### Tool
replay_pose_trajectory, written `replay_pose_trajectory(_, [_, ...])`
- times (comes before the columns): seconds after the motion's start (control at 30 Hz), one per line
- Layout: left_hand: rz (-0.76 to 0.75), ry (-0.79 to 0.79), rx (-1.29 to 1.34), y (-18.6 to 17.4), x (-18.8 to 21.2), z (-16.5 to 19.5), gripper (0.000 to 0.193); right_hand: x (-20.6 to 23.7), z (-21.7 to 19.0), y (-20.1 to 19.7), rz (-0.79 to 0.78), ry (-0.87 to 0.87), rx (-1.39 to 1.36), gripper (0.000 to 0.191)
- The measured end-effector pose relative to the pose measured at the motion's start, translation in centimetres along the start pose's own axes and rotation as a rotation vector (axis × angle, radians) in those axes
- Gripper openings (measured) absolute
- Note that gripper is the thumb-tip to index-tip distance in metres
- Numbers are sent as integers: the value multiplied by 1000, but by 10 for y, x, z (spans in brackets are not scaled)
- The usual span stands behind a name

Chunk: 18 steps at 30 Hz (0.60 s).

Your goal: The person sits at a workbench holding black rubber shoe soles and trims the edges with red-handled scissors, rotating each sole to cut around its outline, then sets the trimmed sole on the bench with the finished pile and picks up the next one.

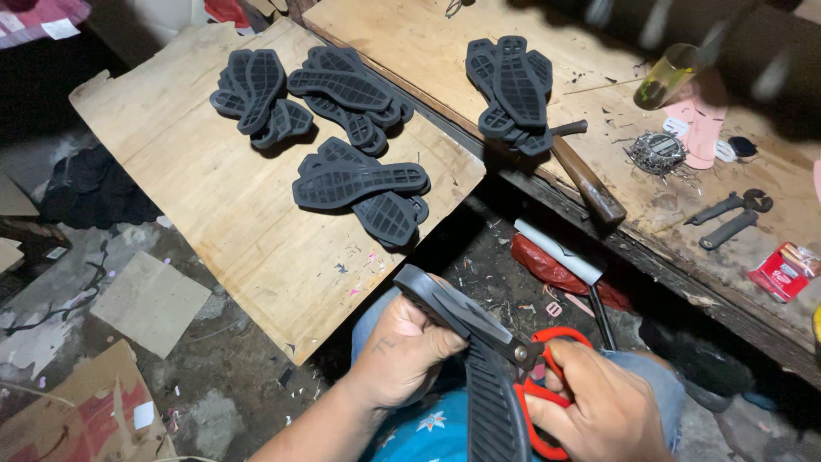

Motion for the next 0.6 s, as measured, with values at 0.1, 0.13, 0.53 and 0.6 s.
replay_pose_trajectory(0.1, [-10,1,14,3,0,4,24,0,3,-2,-10,-55,79,52])
replay_pose_trajectory(0.13, [-22,-13,15,6,1,5,28,2,7,-1,-31,-40,75,53])
replay_pose_trajectory(0.53, [-122,91,481,19,-12,42,71,40,78,59,-221,466,-775,62])
replay_pose_trajectory(0.6, [-123,105,479,19,-14,43,73,49,77,73,-389,547,-846,67])
Point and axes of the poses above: each hand's wrist, its own x-axis away from the middle knuckle, its own y-axis out of the palm, z = x × y, the point moved 6 cm from there along -x, towards the middle knuckle, and after that the axes turned 7 degrees about -y, right-handed, at the moved point
